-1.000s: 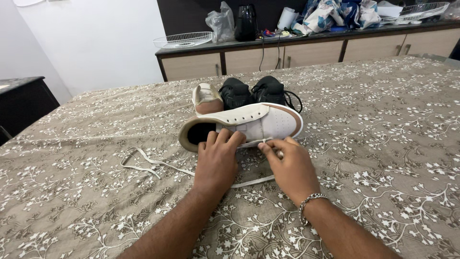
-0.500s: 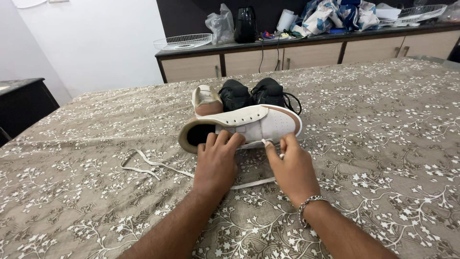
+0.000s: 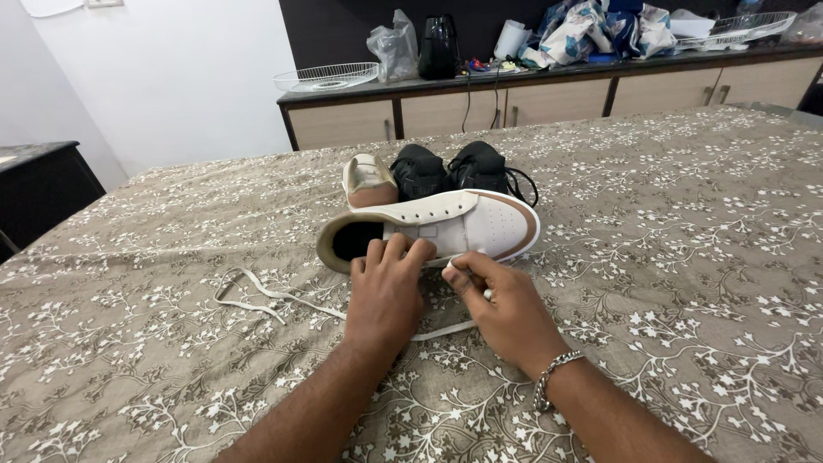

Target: The person removes the white laces from a white sneaker, coils them, and places them beside the shoe. Then the person begins to remove the black laces from a black sneaker. The task is performed on a bed with a patterned sheet.

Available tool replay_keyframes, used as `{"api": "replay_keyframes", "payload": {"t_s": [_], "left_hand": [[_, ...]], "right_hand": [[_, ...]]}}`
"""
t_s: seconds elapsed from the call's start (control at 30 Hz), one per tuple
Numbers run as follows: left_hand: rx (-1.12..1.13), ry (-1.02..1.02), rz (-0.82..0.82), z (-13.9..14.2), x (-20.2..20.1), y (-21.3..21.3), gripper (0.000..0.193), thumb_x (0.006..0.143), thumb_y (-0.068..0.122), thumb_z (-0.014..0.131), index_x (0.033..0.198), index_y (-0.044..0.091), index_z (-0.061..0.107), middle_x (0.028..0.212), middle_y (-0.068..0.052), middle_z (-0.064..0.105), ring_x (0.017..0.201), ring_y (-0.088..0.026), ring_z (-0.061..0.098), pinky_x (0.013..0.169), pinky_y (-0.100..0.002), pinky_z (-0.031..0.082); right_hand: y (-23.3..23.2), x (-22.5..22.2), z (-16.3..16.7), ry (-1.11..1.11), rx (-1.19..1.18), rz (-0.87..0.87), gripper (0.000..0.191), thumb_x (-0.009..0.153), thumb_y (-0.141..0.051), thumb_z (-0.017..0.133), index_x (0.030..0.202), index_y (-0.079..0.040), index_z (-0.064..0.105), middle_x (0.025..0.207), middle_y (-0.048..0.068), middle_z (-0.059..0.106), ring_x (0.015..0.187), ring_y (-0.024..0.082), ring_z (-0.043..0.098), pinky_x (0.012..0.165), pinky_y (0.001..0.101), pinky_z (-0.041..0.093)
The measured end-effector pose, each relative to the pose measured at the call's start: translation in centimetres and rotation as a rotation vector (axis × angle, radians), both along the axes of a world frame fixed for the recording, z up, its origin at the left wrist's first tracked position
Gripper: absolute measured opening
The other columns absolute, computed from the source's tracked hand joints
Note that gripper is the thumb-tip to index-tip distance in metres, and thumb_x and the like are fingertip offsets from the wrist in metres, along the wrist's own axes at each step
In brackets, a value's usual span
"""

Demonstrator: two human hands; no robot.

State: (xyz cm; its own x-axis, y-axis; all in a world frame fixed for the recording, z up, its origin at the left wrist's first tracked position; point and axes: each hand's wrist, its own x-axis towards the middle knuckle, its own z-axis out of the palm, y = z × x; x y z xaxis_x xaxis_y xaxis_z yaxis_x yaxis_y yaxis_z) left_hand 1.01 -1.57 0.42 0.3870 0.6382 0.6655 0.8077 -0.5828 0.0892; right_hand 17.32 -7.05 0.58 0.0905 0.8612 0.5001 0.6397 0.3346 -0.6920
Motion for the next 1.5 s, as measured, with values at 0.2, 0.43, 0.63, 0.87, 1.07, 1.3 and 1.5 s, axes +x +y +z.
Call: {"api": "replay_keyframes", "payload": {"t_s": [0.2,0.43,0.63,0.87,1.07,1.3,1.5], "left_hand": [[0.037,0.001,-0.024,0.0,0.0,0.2,0.047,0.075,-0.002,0.071,0.117,0.018,0.064,0.114,-0.006,0.061,0.111,-0.028,0.055,0.092,-0.048,0.042],[-0.040,0.068,-0.036,0.3,0.0,-0.1,0.051,0.072,-0.001,0.073,0.116,0.023,0.066,0.115,-0.003,0.061,0.111,-0.027,0.054,0.093,-0.048,0.040],[0.005,0.097,-0.005,-0.7,0.1,0.8,0.049,0.080,-0.004,0.071,0.119,0.025,0.065,0.118,-0.004,0.060,0.113,-0.026,0.053,0.094,-0.047,0.041],[0.248,-0.011,0.112,-1.3,0.3,1.5,0.045,0.083,0.005,0.061,0.126,0.018,0.058,0.128,-0.015,0.050,0.120,-0.032,0.046,0.100,-0.045,0.041],[-0.258,0.063,-0.295,-0.3,-0.1,-1.0,0.039,0.102,0.046,0.058,0.124,0.015,0.065,0.112,-0.003,0.069,0.102,-0.018,0.065,0.094,-0.036,0.051],[-0.344,0.019,-0.407,0.5,0.2,-2.9,0.024,0.089,0.034,0.068,0.100,0.014,0.077,0.100,-0.007,0.075,0.097,-0.027,0.070,0.086,-0.044,0.055],[-0.870,-0.603,-0.077,2.1,-5.0,-0.5,0.029,0.104,0.031,0.050,0.123,0.014,0.065,0.106,-0.008,0.075,0.095,-0.022,0.069,0.080,-0.041,0.057]], "right_hand": [[1.1,0.7,-0.9,0.113,0.122,0.036,0.033,0.103,-0.039,0.056,0.103,-0.008,0.070,0.084,0.001,0.063,0.071,0.014,0.059,0.064,0.0304,0.050],[2.2,2.1,-1.1,0.516,-0.075,0.021,0.038,0.103,-0.039,0.055,0.125,-0.017,0.076,0.080,-0.002,0.061,0.074,0.007,0.053,0.068,0.0244,0.046],[2.3,2.1,-1.4,0.564,-0.026,0.061,0.043,0.097,-0.044,0.057,0.123,-0.014,0.073,0.086,-0.006,0.065,0.077,0.007,0.057,0.068,0.0248,0.046],[2.1,2.5,-1.8,0.183,0.236,-0.190,0.045,0.102,-0.048,0.060,0.110,-0.010,0.081,0.106,0.003,0.061,0.090,0.014,0.049,0.076,0.0281,0.046],[1.8,2.7,-1.7,0.409,0.183,-0.188,0.035,0.105,-0.038,0.056,0.104,-0.009,0.075,0.091,0.004,0.073,0.085,0.014,0.059,0.078,0.0288,0.049],[1.7,2.8,-1.0,0.638,0.324,-0.019,0.027,0.109,-0.028,0.049,0.110,-0.008,0.067,0.107,0.001,0.076,0.098,0.008,0.067,0.089,0.0255,0.053],[1.1,3.1,-1.0,0.673,0.110,-0.018,0.038,0.105,-0.034,0.034,0.088,-0.013,0.061,0.108,0.003,0.077,0.108,0.013,0.071,0.090,0.0324,0.059]]}}
